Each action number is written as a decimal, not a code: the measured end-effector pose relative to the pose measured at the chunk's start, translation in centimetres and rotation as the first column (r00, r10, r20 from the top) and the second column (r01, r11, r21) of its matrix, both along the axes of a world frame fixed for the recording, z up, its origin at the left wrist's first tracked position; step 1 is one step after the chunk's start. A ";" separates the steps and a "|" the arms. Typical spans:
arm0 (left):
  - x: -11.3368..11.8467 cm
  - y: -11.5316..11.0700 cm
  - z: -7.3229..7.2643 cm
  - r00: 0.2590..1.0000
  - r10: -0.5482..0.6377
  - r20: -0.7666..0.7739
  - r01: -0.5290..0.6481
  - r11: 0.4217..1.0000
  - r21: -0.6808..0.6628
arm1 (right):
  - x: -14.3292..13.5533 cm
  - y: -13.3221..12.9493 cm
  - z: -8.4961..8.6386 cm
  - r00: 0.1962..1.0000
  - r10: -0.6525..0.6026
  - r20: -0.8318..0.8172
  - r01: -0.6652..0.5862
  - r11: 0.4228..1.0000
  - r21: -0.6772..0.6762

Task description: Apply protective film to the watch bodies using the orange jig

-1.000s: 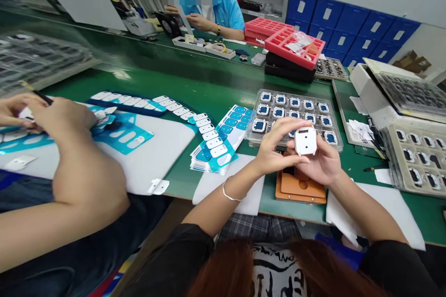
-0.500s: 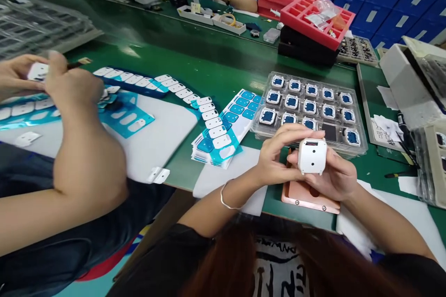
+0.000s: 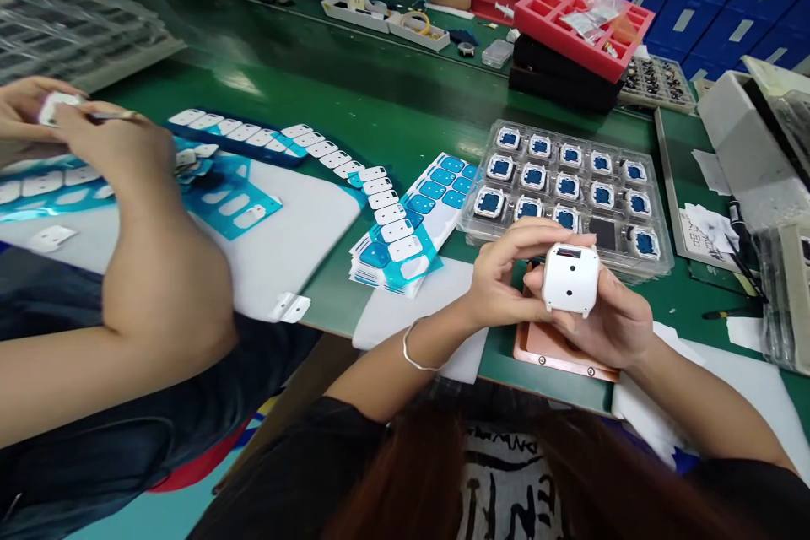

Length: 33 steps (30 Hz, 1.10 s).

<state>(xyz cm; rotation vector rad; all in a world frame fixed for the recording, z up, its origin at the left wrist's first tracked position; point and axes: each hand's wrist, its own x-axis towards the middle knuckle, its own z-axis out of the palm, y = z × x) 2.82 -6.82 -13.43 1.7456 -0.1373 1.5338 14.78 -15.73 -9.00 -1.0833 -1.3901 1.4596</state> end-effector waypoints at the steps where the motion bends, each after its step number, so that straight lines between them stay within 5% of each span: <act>1: 0.0 0.0 0.0 1.000 -0.001 -0.001 0.001 1.000 0.003 | 0.0 0.0 0.0 1.000 0.003 0.008 -0.003 1.000 -0.006; 16: -0.2 -0.3 0.0 0.999 0.018 -0.044 -0.018 1.000 0.002 | -0.4 -0.7 -1.0 0.972 -0.024 -0.232 0.021 1.000 -0.018; 21: -0.1 0.0 0.3 0.997 0.074 -0.033 -0.070 0.991 0.115 | 0.0 -0.4 -1.0 0.962 -0.020 -0.271 0.022 1.000 0.004; 29: 0.0 0.2 0.4 0.997 0.062 0.035 -0.066 0.986 0.154 | 0.3 -0.1 -1.4 0.978 -0.085 -0.190 0.106 0.989 0.105; 31: 0.0 0.1 0.4 0.998 0.044 0.050 -0.049 0.994 0.102 | 0.7 -0.1 -1.1 0.966 -0.219 -0.136 0.246 0.940 0.238; 33: 0.0 0.0 0.4 0.997 0.039 0.060 -0.042 0.997 0.059 | 1.4 -0.1 -0.2 0.905 -0.423 -0.031 0.376 0.766 0.522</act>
